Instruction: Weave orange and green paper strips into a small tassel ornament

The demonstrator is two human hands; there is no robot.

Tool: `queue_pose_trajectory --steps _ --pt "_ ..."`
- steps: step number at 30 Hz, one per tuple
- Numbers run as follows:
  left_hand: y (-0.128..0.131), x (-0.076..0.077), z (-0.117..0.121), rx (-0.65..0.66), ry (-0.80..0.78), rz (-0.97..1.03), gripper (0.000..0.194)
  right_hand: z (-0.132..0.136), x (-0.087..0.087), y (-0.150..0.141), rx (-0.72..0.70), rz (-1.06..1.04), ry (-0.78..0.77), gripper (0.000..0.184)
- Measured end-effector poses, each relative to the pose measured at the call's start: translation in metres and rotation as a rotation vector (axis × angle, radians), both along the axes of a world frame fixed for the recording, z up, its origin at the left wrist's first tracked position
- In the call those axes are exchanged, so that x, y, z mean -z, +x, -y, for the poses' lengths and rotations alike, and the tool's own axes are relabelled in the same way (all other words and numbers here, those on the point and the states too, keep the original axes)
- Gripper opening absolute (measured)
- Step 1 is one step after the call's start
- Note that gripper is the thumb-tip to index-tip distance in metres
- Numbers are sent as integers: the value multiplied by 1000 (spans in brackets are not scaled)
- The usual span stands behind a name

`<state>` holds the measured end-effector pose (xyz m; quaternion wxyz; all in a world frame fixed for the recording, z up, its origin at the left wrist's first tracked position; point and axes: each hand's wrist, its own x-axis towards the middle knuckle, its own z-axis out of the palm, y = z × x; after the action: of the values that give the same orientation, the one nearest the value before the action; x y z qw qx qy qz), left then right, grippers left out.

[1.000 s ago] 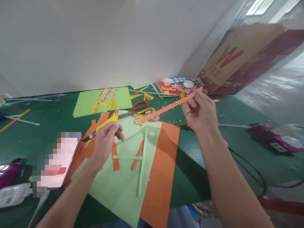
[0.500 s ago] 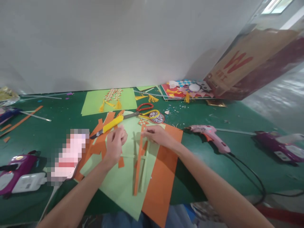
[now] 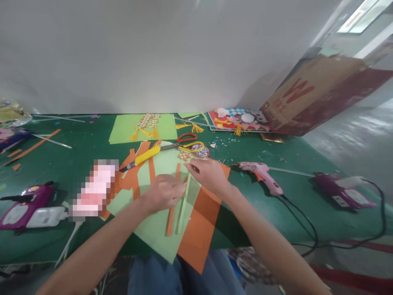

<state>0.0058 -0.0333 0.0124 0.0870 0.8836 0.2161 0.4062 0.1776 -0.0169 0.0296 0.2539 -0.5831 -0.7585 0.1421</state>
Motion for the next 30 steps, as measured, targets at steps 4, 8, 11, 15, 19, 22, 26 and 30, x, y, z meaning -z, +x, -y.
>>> queue_pose_trajectory --steps 4,8,11,15,19,22,26,30 --pt "1 7 5 -6 209 -103 37 21 -23 42 196 268 -45 20" --pt "1 7 9 -19 328 -179 35 52 -28 98 536 575 -186 24" --pt "2 7 12 -41 396 -273 34 69 -18 125 676 684 -268 41" --pt "3 8 15 -84 441 -349 36 75 -4 140 685 610 -413 41" --pt "0 4 13 -117 473 -295 36 68 7 149 578 564 -495 28" --pt "-2 2 10 -132 481 -232 37 61 14 159 550 561 -473 25" --pt "-2 6 8 -122 440 -241 39 51 16 164 560 558 -386 24" --pt "0 13 8 -133 414 -318 39 34 15 158 566 637 -358 28"
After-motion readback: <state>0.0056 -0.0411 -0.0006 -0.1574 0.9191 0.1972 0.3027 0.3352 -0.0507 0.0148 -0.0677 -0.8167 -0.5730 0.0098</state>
